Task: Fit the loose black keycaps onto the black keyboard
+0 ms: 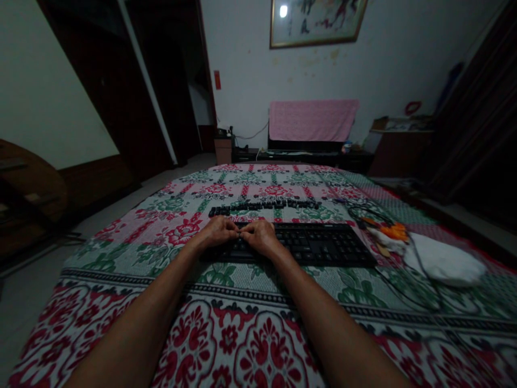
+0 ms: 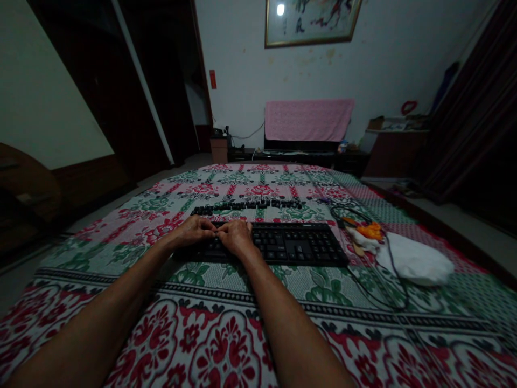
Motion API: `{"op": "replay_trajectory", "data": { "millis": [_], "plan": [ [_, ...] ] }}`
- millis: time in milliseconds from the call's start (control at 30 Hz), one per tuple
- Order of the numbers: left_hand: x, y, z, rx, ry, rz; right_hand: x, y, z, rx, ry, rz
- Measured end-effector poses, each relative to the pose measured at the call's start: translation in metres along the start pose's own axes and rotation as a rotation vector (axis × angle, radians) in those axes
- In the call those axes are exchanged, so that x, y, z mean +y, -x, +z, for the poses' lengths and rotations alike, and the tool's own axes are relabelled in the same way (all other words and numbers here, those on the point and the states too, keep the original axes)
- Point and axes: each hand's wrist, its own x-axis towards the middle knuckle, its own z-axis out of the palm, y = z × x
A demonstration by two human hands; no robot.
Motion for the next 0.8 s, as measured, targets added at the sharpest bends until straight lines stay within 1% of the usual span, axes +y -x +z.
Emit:
{"op": "replay_trajectory", "data": {
  "millis": [133, 233, 367, 500, 567, 700, 800],
  "plan": [
    [-0.002, 0.000, -0.001, -0.007, -0.008, 0.048, -0.001, 0.001, -0.003, -0.020, 0.002, -0.013],
    [-0.002, 0.000, -0.002, -0.028, 0.005, 0.063, -0.003, 0.001, -0.007, -0.044, 0.022, -0.017],
    [-0.002, 0.000, -0.002, -0.053, 0.005, 0.073, -0.006, 0.002, -0.011, -0.045, 0.059, -0.028],
    [-0.003, -0.001, 0.000, -0.053, 0.073, 0.075, -0.008, 0.003, -0.013, -0.042, 0.083, -0.024],
    [-0.002, 0.000, -0.001, -0.042, 0.149, 0.034, -0.008, 0.002, -0.012, -0.035, 0.079, -0.016],
    [0.001, 0.005, -0.007, 0.018, 0.300, -0.097, -0.006, 0.000, -0.009, -0.018, 0.073, -0.015],
    [-0.002, 0.008, -0.012, 0.036, 0.462, -0.162, -0.004, -0.001, -0.007, -0.021, 0.095, -0.005]
  ]
}}
